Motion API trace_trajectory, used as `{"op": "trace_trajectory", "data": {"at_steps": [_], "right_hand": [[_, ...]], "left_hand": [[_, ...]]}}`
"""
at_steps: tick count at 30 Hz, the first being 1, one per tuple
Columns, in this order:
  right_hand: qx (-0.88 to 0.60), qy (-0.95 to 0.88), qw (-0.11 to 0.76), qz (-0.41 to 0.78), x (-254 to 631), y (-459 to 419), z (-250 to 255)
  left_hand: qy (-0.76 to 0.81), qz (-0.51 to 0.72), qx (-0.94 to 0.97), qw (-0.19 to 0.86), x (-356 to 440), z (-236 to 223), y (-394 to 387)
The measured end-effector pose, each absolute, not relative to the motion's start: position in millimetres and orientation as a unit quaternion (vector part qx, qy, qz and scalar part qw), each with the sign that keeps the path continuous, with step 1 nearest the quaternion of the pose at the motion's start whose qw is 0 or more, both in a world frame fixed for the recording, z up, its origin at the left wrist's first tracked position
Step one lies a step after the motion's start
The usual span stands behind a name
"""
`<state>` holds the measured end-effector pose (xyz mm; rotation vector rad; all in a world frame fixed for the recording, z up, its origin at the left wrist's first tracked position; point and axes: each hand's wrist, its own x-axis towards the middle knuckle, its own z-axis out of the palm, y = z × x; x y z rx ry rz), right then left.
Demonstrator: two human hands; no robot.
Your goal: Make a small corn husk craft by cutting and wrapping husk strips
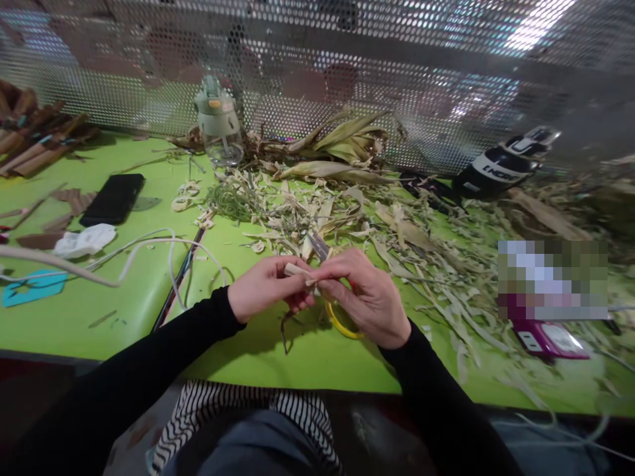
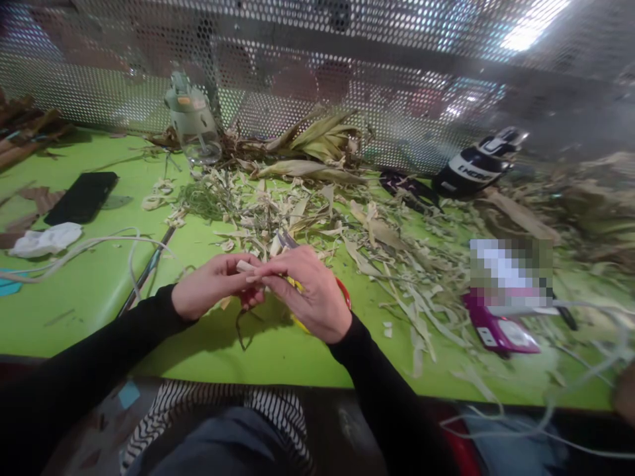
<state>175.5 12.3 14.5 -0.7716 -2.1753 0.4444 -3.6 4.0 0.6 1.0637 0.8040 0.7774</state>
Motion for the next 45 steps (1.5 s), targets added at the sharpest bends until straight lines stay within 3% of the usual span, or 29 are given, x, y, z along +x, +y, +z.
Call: {"op": "trace_trajectory", "data": {"at_steps": [7, 17, 29, 37, 45], "right_hand": [[-0.288, -0.873, 0.380, 0.102, 179, 12, 22], [-0.244, -0.906, 0.335, 0.089, 186, 12, 28], [-0.311, -0.885, 0.340, 0.076, 176, 8, 16], [-0.322, -0.874, 0.358, 0.069, 178, 10, 13], [-0.314, -0.874, 0.359, 0.092, 181, 11, 17]], "left_hand": [[0.359, 0.337, 0.454, 0.743, -4, 2, 2], [0.366, 0.318, 0.454, 0.748, -2, 8, -2], [0.399, 0.396, 0.589, 0.581, 2, 1, -7], [0.372, 0.399, 0.504, 0.670, 4, 6, -6], [0.362, 0.423, 0.483, 0.676, 1, 1, -2]]}}
